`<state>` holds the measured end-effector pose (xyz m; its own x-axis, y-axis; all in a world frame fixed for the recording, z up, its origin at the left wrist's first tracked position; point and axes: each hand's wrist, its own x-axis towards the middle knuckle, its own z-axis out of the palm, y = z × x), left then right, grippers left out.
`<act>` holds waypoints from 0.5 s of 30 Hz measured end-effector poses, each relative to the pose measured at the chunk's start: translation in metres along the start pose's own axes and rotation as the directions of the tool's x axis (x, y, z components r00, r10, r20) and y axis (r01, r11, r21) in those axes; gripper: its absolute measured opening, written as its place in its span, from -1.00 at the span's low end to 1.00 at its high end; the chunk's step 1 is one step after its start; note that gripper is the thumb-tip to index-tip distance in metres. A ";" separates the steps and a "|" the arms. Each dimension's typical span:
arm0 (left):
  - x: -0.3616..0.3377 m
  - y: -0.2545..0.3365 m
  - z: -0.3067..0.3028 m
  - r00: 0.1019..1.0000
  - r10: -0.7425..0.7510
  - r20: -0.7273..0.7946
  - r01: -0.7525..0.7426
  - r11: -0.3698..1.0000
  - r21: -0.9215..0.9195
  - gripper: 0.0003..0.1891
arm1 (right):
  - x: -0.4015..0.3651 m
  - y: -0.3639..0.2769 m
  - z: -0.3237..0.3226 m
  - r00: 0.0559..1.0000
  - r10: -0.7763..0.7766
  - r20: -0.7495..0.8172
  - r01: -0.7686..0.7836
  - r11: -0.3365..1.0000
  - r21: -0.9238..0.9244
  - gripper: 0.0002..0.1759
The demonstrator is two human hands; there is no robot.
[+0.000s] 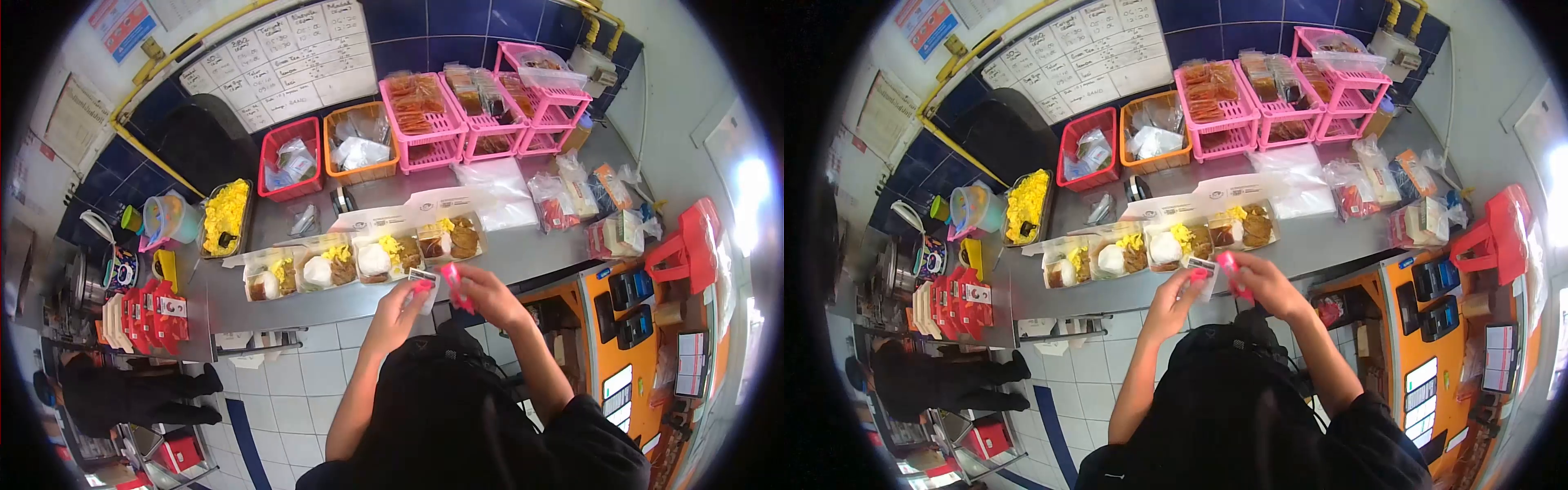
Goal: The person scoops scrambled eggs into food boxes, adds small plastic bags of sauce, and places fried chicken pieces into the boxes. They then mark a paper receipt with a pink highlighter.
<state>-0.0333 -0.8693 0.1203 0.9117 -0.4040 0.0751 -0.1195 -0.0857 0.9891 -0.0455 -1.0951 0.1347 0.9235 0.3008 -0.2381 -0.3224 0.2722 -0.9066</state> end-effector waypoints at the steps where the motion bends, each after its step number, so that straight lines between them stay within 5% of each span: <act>1: 0.001 0.009 0.004 0.999 -0.002 0.036 -0.001 0.995 0.095 -0.74 | -0.014 -0.006 0.001 0.999 -0.047 0.005 0.047 0.988 -0.146 -0.60; 2: 0.002 0.018 0.007 0.999 -0.009 0.051 0.004 0.995 0.097 -0.74 | -0.027 -0.014 0.001 0.996 -0.090 0.010 0.089 0.955 -0.284 -0.55; 4: 0.011 0.031 0.015 0.982 -0.014 0.186 -0.029 0.974 0.226 -0.77 | -0.043 -0.042 -0.008 0.992 -0.108 -0.069 0.089 0.968 -0.235 -0.58; 6: 0.022 0.037 0.026 0.961 -0.034 0.273 -0.033 0.971 0.238 -0.77 | -0.057 -0.062 -0.026 0.962 -0.273 0.019 0.217 0.719 -0.660 -0.70; 7: 0.031 0.040 0.032 0.941 -0.036 0.337 -0.052 0.967 0.249 -0.77 | -0.061 -0.068 -0.037 0.940 -0.333 0.072 0.284 0.647 -0.707 -0.77; 10: 0.053 0.046 0.057 0.897 -0.001 0.442 -0.196 0.896 0.399 -0.77 | -0.074 -0.089 -0.067 0.945 -0.291 0.147 0.289 0.539 -0.791 -0.74; 15: 0.082 0.048 0.092 0.856 -0.026 0.516 -0.232 0.873 0.429 -0.77 | -0.074 -0.096 -0.115 0.936 -0.264 0.233 0.336 0.475 -0.813 -0.76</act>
<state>-0.0006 -0.9900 0.1623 0.5811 -0.8134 -0.0265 -0.4843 -0.3718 0.7920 -0.0590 -1.2491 0.1993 0.9012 0.4223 0.0980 0.3267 -0.5130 -0.7937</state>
